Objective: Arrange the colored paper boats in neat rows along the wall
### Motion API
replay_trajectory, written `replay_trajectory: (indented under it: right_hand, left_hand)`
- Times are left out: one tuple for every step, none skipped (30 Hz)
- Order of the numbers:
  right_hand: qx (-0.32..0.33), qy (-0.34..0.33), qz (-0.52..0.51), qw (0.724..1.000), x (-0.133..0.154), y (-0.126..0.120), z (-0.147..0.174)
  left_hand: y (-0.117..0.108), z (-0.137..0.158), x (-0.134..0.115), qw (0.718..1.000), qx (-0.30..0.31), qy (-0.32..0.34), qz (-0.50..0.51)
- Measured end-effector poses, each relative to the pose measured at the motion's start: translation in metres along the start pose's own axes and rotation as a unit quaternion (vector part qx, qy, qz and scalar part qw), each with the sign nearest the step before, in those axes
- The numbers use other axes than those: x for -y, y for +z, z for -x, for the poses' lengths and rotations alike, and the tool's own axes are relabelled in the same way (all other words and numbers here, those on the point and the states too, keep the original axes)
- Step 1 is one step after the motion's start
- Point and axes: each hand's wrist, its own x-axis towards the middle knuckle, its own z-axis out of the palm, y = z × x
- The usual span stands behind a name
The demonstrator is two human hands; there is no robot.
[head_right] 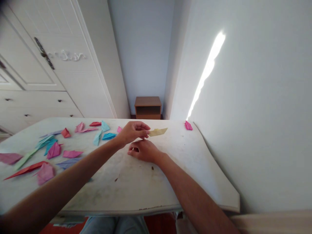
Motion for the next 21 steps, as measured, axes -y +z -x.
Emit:
replay_trajectory:
  right_hand:
    - [-0.001, 0.002, -0.009, 1.000, 0.001, -0.001, 0.000]
    - [-0.003, 0.004, -0.017, 1.000, 0.002, -0.002, 0.000]
    - [-0.004, 0.005, -0.023, 1.000, 0.003, -0.003, 0.000]
    - [-0.005, 0.005, -0.029, 1.000, 0.003, -0.003, 0.000]
    - [-0.004, 0.003, -0.032, 0.999, 0.003, -0.003, 0.000]
    - [-0.003, 0.000, -0.035, 0.999, 0.002, -0.002, 0.000]
    - [-0.002, -0.003, -0.038, 0.999, 0.002, -0.002, 0.001]
    - [-0.001, -0.007, -0.039, 0.999, 0.001, -0.001, 0.001]
    - [0.000, -0.009, -0.040, 0.999, 0.000, 0.000, 0.001]
    - [0.001, -0.011, -0.040, 0.999, 0.000, 0.000, 0.001]
    - [0.003, -0.011, -0.040, 0.999, 0.000, 0.001, 0.001]
    - [0.005, -0.012, -0.041, 0.999, 0.000, 0.001, 0.001]
    - [0.005, -0.011, -0.044, 0.999, 0.000, 0.001, 0.002]
    - [0.005, -0.011, -0.047, 0.999, 0.000, 0.002, 0.002]
    - [0.004, -0.010, -0.051, 0.999, 0.001, 0.002, 0.002]
    - [0.004, -0.010, -0.053, 0.999, 0.001, 0.002, 0.002]
    - [0.003, -0.010, -0.054, 0.998, 0.001, 0.002, 0.003]
    - [0.003, -0.011, -0.053, 0.999, 0.001, 0.002, 0.003]
    - [0.002, -0.013, -0.053, 0.999, 0.001, 0.002, 0.003]
    - [0.002, -0.015, -0.053, 0.998, 0.000, 0.002, 0.003]
    - [0.001, -0.016, -0.054, 0.998, 0.000, 0.003, 0.003]
  left_hand:
    - [-0.008, 0.006, 0.001, 1.000, -0.016, 0.008, 0.000]
    - [-0.017, 0.013, 0.003, 0.999, -0.033, 0.015, -0.001]
    - [-0.027, 0.020, 0.005, 0.999, -0.047, 0.019, -0.004]
    - [-0.039, 0.029, 0.007, 0.998, -0.058, 0.021, -0.013]
    - [-0.051, 0.038, 0.010, 0.997, -0.065, 0.018, -0.030]
    - [-0.065, 0.048, 0.014, 0.996, -0.066, 0.013, -0.053]
    - [-0.079, 0.058, 0.017, 0.994, -0.066, 0.002, -0.083]
    - [-0.093, 0.067, 0.020, 0.991, -0.068, -0.010, -0.118]
    - [-0.106, 0.076, 0.023, 0.986, -0.068, -0.022, -0.153]
    - [-0.118, 0.083, 0.026, 0.980, -0.066, -0.030, -0.186]
    - [-0.127, 0.090, 0.028, 0.974, -0.065, -0.038, -0.213]
    - [-0.134, 0.096, 0.031, 0.969, -0.061, -0.048, -0.233]
    - [-0.139, 0.100, 0.033, 0.966, -0.053, -0.057, -0.247]
    - [-0.141, 0.104, 0.034, 0.963, -0.041, -0.064, -0.260]
    - [-0.142, 0.106, 0.036, 0.960, -0.030, -0.069, -0.271]
    - [-0.142, 0.108, 0.036, 0.956, -0.024, -0.071, -0.283]
    - [-0.142, 0.109, 0.036, 0.954, -0.023, -0.069, -0.292]
    - [-0.143, 0.111, 0.036, 0.952, -0.029, -0.066, -0.299]
    - [-0.144, 0.112, 0.035, 0.950, -0.039, -0.064, -0.302]
    - [-0.147, 0.113, 0.034, 0.949, -0.051, -0.064, -0.304]
    - [-0.151, 0.115, 0.032, 0.946, -0.063, -0.064, -0.312]
